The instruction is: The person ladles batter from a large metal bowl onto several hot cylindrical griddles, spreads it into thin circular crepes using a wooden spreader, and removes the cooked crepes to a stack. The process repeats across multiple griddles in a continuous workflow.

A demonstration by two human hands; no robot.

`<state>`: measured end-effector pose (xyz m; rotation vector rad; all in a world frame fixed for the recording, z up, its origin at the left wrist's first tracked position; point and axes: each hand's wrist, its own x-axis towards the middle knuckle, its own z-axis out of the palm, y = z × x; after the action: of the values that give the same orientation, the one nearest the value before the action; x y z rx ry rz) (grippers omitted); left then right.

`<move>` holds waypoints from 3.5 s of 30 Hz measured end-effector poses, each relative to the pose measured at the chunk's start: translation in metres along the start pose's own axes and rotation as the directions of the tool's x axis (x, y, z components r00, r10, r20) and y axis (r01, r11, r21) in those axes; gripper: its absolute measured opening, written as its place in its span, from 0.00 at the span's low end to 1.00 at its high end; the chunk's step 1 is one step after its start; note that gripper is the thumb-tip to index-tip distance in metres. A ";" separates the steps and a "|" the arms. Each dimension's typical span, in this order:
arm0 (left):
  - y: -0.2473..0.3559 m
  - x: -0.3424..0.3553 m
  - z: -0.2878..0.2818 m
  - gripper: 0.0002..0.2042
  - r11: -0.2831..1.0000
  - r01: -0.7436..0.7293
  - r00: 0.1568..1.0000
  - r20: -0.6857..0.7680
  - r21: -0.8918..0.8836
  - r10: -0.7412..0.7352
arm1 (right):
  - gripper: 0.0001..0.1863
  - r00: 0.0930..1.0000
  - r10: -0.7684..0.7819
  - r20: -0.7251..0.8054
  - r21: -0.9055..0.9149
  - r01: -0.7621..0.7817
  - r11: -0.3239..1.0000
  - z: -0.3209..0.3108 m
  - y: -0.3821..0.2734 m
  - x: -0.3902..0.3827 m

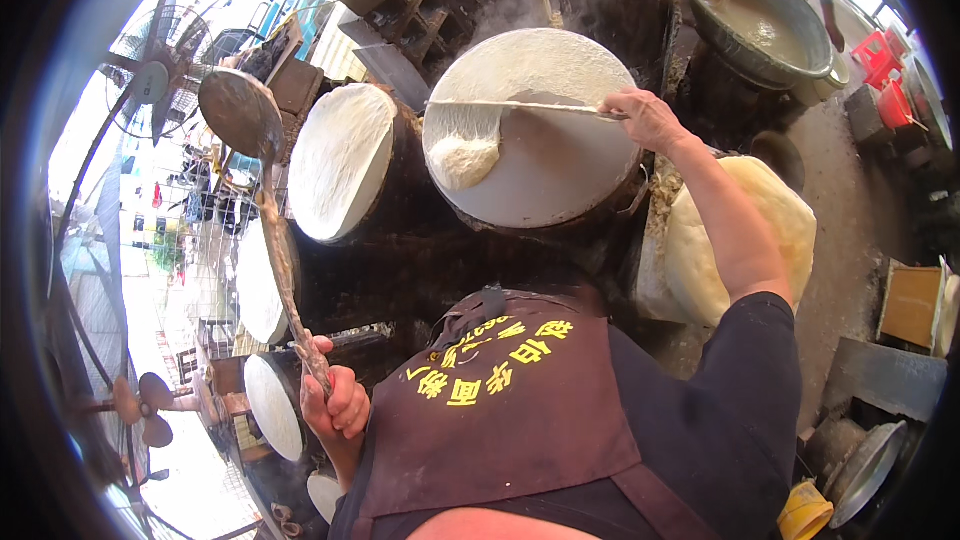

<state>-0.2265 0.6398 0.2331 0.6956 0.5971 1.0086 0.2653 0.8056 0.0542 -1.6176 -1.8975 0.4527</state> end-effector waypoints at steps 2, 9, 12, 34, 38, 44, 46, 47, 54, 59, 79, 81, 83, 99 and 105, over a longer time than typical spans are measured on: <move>0.000 0.003 0.004 0.25 1.000 -0.019 1.000 -0.007 0.012 0.019 | 0.15 0.995 -0.038 0.091 -0.001 0.039 0.999 0.004 -0.007 -0.007; 0.007 0.011 -0.020 0.26 0.995 0.065 0.994 0.095 -0.082 -0.057 | 0.14 0.980 0.180 0.081 -0.022 -0.179 0.984 -0.048 -0.027 -0.140; 0.013 0.010 -0.038 0.26 0.990 0.104 0.985 0.146 -0.097 -0.089 | 0.16 0.919 0.395 -0.001 0.201 -0.387 0.900 -0.036 -0.062 -0.182; 0.096 -0.017 -0.165 0.30 0.936 0.325 0.891 0.374 -0.133 -0.256 | 0.26 0.668 0.743 0.033 0.716 -0.534 0.449 0.197 -0.264 -0.180; 0.096 -0.006 -0.166 0.29 0.903 0.409 0.832 0.460 -0.130 -0.311 | 0.27 0.636 0.770 -0.044 0.700 -0.531 0.478 0.181 -0.259 -0.191; 0.093 0.003 -0.152 0.28 0.878 0.475 0.771 0.511 -0.062 -0.381 | 0.23 0.696 0.658 -0.288 0.446 -0.510 0.735 0.189 -0.262 -0.172; 0.091 -0.001 -0.144 0.27 0.888 0.456 0.788 0.489 -0.055 -0.374 | 0.23 0.865 0.283 -0.415 0.227 -0.203 0.953 0.214 -0.251 -0.185; 0.091 -0.004 -0.141 0.27 0.898 0.438 0.803 0.467 -0.042 -0.370 | 0.24 0.875 0.400 -0.274 0.267 -0.331 0.905 0.214 -0.248 -0.197; 0.071 -0.008 -0.115 0.28 0.904 0.422 0.837 0.409 -0.062 -0.363 | 0.23 0.790 0.544 -0.282 0.235 -0.492 0.838 0.136 -0.190 -0.212; 0.053 -0.009 -0.084 0.27 0.898 0.428 0.851 0.380 -0.104 -0.362 | 0.25 0.835 0.452 -0.314 0.158 -0.424 0.892 0.129 -0.168 -0.205; 0.005 0.009 -0.008 0.28 0.908 0.415 0.887 0.247 -0.057 -0.390 | 0.24 0.926 0.247 -0.285 -0.055 -0.273 0.960 0.070 -0.028 -0.157; 0.003 0.014 -0.005 0.28 0.901 0.429 0.880 0.256 -0.066 -0.400 | 0.24 0.907 0.259 -0.333 -0.095 -0.305 0.948 0.060 -0.012 -0.132; 0.001 0.016 -0.001 0.28 0.899 0.433 0.879 0.252 -0.068 -0.404 | 0.23 0.882 0.277 -0.380 -0.132 -0.348 0.928 0.055 -0.007 -0.109; 0.003 0.016 0.010 0.29 0.842 0.515 0.851 0.208 -0.158 -0.482 | 0.30 0.739 0.621 -0.259 0.284 -0.557 0.781 0.106 -0.101 -0.098; 0.008 0.002 -0.010 0.30 0.834 0.517 0.844 0.278 -0.196 -0.458 | 0.30 0.604 0.693 -0.393 0.291 -0.633 0.717 0.100 -0.096 -0.133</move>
<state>-0.2377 0.6466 0.2328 0.3755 0.4034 0.5027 0.1384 0.6687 0.0074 -2.0915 -0.8255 0.3952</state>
